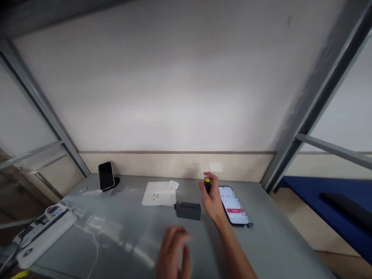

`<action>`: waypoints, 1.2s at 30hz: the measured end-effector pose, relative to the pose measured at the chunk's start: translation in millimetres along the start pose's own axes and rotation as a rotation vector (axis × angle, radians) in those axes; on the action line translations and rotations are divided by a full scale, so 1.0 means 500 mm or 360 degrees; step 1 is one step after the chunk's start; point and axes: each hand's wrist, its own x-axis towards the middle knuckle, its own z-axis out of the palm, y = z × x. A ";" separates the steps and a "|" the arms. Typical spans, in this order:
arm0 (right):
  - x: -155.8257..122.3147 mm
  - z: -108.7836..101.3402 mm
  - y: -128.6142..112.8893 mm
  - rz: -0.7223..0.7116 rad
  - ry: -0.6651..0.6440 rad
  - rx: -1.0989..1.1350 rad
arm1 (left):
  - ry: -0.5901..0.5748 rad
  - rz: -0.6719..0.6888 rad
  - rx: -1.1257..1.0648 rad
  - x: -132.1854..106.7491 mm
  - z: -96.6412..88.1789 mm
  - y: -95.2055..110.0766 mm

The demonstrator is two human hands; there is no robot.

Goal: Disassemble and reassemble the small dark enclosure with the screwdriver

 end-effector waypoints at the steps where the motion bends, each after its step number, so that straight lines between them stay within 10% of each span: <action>1: 0.000 -0.003 -0.001 -0.0008 -0.0049 -0.0025 | 0.0091 -0.0069 0.0010 0.029 -0.003 -0.028; 4: 0.002 -0.015 -0.005 0.0007 -0.0459 -0.0107 | 0.0265 -0.0266 -0.0012 0.108 -0.010 -0.112; 12: 0.002 -0.040 0.006 0.0307 -0.1359 -0.0123 | -0.0118 -0.0378 -0.0354 0.145 -0.013 -0.204; 23: -0.016 -0.007 0.017 0.0196 -0.1457 -0.0369 | -0.0092 -0.0415 0.0087 0.129 -0.028 -0.187; 36: -0.078 0.000 0.034 0.0120 -0.1109 -0.0469 | -0.0021 -0.0415 0.0472 0.059 -0.031 -0.179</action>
